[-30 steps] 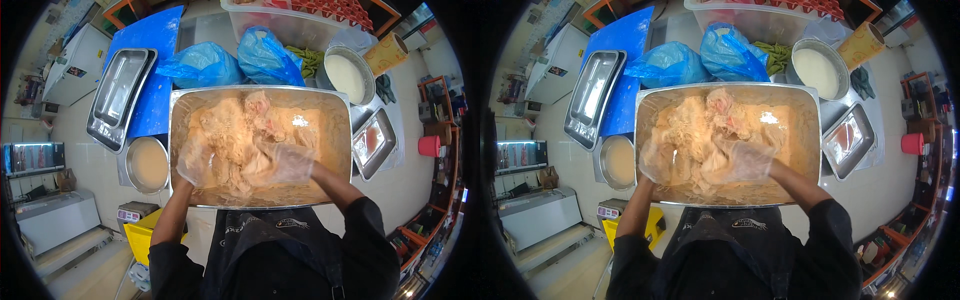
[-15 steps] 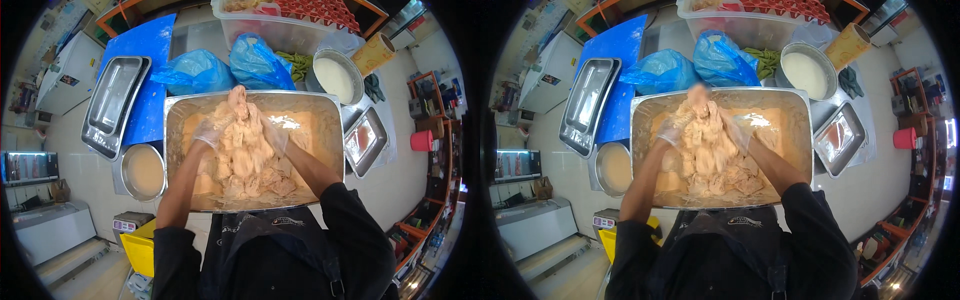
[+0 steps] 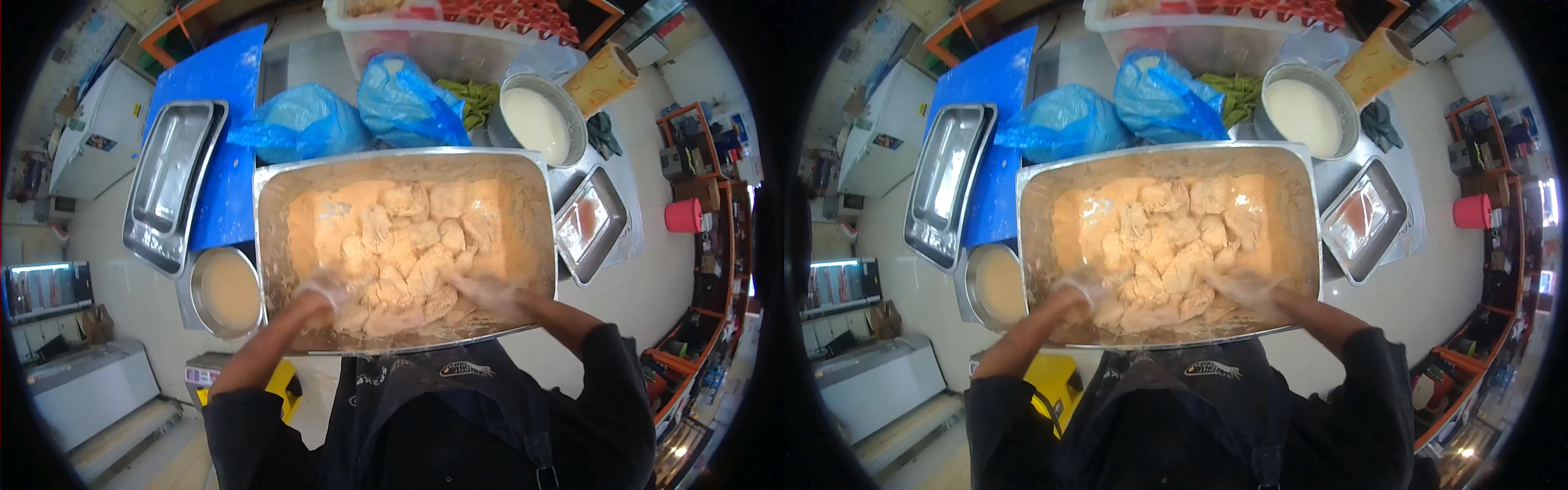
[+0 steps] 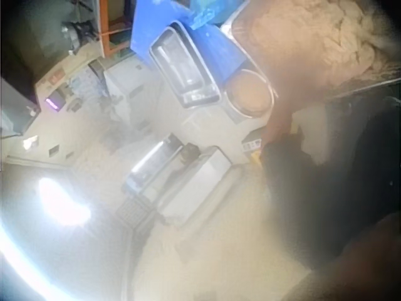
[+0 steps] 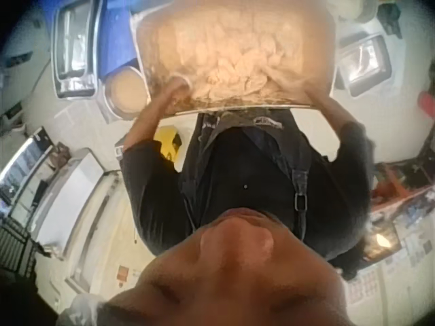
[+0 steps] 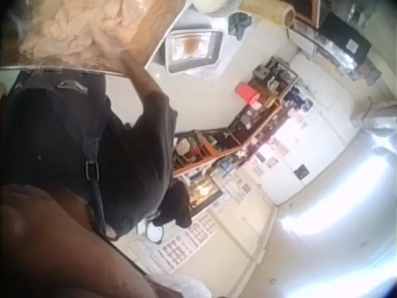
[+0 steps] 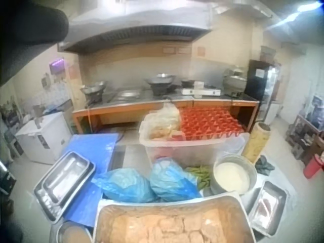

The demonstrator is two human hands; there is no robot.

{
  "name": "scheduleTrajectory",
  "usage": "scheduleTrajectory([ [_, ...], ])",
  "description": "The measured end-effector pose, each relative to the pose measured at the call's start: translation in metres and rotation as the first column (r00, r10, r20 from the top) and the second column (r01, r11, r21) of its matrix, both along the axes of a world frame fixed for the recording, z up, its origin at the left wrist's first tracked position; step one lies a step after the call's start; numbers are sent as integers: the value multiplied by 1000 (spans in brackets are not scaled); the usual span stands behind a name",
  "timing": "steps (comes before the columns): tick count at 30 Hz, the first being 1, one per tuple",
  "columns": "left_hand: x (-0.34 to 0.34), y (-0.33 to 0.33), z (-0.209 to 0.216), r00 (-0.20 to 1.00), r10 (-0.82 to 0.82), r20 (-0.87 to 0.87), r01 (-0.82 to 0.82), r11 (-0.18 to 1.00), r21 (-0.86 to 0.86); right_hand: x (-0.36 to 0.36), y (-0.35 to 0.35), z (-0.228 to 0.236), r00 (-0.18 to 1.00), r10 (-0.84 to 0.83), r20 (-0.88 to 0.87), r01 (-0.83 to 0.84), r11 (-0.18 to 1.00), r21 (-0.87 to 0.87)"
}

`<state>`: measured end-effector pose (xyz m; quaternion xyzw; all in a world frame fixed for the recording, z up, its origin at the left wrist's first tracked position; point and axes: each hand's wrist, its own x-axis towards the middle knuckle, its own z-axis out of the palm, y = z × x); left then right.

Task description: Coating pieces of raw meat with batter and flour by hand in a large container.

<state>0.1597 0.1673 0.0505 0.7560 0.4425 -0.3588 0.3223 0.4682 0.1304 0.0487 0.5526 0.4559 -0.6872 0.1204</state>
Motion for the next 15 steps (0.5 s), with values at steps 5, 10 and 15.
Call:
scheduleTrajectory([
  [5, 9, -16, -68, 920, 146, 363, -76, 977, -201, -59, -18, -133, 672, 166, -722, 459, 672, 581],
  [10, -91, -29, -215, 202, 765, 611, -626, 581, -520, -81, 25, -17, 761, -19, -648, 130, 984, 125],
  [15, 4, 33, 60, 635, 453, 626, -578, 816, -5, -17, 49, 51, 823, -52, -565, 292, 893, 343],
])
